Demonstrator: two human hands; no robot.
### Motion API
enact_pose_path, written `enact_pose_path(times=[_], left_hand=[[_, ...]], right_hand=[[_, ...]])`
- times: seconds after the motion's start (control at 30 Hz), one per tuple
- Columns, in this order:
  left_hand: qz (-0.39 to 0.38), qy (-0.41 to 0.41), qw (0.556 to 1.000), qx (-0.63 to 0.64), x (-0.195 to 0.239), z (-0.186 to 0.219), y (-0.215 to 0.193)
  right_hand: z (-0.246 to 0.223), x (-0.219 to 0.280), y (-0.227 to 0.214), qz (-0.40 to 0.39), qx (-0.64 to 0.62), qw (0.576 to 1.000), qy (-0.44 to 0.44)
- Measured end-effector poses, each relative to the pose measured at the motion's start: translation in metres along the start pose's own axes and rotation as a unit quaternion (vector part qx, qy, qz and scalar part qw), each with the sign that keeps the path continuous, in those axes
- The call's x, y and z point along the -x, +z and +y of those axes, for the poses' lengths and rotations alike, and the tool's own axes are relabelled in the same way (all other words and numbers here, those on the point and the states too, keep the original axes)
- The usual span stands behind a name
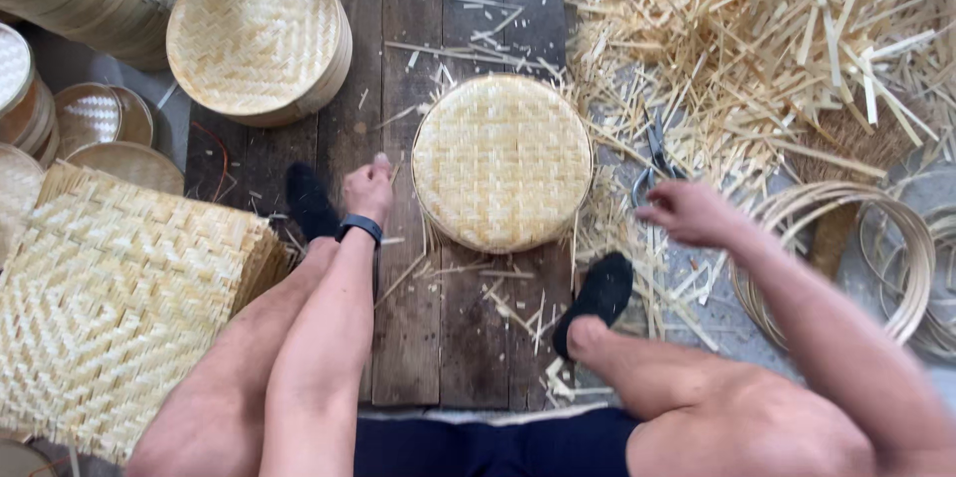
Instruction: The person assembles a bamboo basket by placing a woven mat into a circular frame and trimming the excess bamboo with shears.
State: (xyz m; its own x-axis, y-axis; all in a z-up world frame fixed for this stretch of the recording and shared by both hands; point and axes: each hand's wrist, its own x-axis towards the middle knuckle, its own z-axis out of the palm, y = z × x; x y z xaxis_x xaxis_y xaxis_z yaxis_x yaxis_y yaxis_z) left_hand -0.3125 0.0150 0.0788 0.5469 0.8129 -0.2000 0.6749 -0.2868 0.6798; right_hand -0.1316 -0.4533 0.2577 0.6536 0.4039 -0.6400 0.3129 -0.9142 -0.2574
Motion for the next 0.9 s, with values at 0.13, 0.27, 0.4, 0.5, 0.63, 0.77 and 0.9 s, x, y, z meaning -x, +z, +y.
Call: enact_pose_path(times=[0.13,0.27,0.4,0.5,0.63,0.77,0.9], left_hand=[[-0.019,-0.011,1.000,-0.017,-0.040,-0.006,0.059],[-0.038,-0.105,0.994,0.003,-0.078,-0.008,0.119],[-0.014,-0.187,0.978,0.090,-0.068,0.011,0.130],[0.011,-0.220,0.962,0.164,-0.046,0.059,0.099],[0.050,0.020,0.868,0.494,-0.019,0.110,0.046],[-0.240,-0.191,0.811,0.499,-0.010,0.105,-0.003],[-0.318,-0.210,0.818,0.431,0.011,0.050,0.038]], right_hand=[[-0.005,-0.075,0.067,0.094,-0.135,0.986,-0.036],[-0.020,-0.142,0.086,0.104,-0.218,0.970,0.038],[-0.041,-0.153,0.097,0.164,-0.258,0.945,0.116],[-0.043,-0.143,0.082,0.170,-0.395,0.890,0.149],[-0.025,-0.109,0.053,0.316,-0.583,0.742,-0.099],[-0.019,-0.081,0.017,0.238,-0.565,0.790,-0.003],[-0.023,-0.105,0.041,0.114,-0.620,0.768,0.113]])
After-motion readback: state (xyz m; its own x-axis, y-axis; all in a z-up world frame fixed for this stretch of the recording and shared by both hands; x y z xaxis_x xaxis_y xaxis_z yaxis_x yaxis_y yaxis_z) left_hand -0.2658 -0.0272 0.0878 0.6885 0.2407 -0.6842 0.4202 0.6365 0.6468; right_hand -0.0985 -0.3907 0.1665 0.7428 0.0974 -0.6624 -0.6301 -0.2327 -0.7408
